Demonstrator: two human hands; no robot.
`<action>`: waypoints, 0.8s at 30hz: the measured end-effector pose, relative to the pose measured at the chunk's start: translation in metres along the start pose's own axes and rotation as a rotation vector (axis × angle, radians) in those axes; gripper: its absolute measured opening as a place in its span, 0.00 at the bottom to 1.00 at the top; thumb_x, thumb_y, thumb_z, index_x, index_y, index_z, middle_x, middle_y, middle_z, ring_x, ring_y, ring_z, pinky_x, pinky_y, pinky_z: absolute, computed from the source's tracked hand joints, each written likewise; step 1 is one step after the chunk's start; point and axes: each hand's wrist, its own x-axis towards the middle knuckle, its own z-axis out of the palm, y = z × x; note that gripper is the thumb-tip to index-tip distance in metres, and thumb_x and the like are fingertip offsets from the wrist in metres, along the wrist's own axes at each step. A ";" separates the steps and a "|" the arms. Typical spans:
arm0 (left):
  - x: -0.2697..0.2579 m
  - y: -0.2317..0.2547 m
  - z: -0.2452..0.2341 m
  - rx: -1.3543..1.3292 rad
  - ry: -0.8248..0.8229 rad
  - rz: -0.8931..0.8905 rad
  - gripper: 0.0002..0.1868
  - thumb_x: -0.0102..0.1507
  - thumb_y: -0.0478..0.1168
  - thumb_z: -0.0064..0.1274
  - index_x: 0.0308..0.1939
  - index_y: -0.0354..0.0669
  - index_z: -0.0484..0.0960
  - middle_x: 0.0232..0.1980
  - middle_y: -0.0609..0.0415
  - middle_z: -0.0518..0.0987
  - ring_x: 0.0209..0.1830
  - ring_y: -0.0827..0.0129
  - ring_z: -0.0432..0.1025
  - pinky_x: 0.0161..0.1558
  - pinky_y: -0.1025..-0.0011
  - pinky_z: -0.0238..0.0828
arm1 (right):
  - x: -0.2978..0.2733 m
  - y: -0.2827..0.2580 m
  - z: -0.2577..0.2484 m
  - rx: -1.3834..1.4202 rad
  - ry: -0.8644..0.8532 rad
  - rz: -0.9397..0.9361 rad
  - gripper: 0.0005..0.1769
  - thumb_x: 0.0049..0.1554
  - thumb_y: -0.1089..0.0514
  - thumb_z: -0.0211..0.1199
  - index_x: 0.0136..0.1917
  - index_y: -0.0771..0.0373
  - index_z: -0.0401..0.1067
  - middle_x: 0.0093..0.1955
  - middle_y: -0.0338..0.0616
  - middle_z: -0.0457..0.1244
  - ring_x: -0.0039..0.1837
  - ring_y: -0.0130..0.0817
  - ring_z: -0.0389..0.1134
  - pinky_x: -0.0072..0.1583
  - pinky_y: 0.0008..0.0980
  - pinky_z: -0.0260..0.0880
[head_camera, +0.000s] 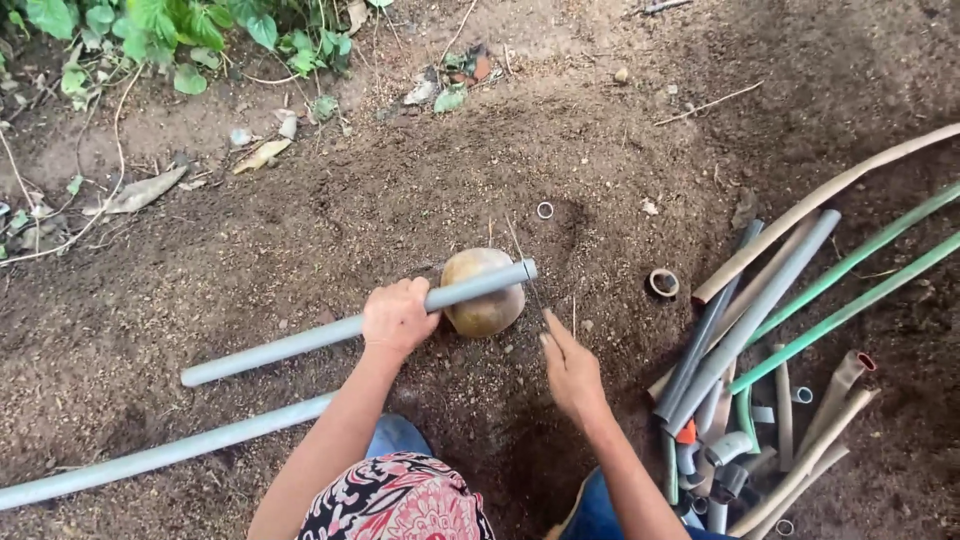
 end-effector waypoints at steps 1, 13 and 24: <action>0.000 0.000 0.002 -0.002 0.027 0.002 0.22 0.44 0.61 0.55 0.28 0.53 0.69 0.24 0.59 0.72 0.26 0.63 0.73 0.32 0.64 0.68 | -0.008 -0.003 -0.001 -0.004 -0.007 0.037 0.24 0.60 0.54 0.44 0.70 0.50 0.59 0.68 0.43 0.56 0.70 0.41 0.55 0.70 0.43 0.51; 0.005 0.001 0.006 0.025 0.128 -0.030 0.18 0.45 0.59 0.54 0.27 0.55 0.68 0.23 0.61 0.70 0.24 0.66 0.71 0.32 0.67 0.67 | -0.002 -0.005 0.002 0.020 0.013 0.002 0.24 0.60 0.55 0.45 0.70 0.50 0.59 0.67 0.47 0.57 0.69 0.45 0.55 0.69 0.45 0.52; 0.012 0.016 -0.045 0.040 -0.046 -0.047 0.13 0.57 0.52 0.53 0.27 0.52 0.71 0.24 0.62 0.73 0.20 0.74 0.66 0.32 0.74 0.66 | 0.001 -0.016 -0.004 -0.042 -0.031 0.122 0.26 0.58 0.52 0.44 0.70 0.50 0.54 0.72 0.36 0.52 0.69 0.34 0.57 0.67 0.32 0.59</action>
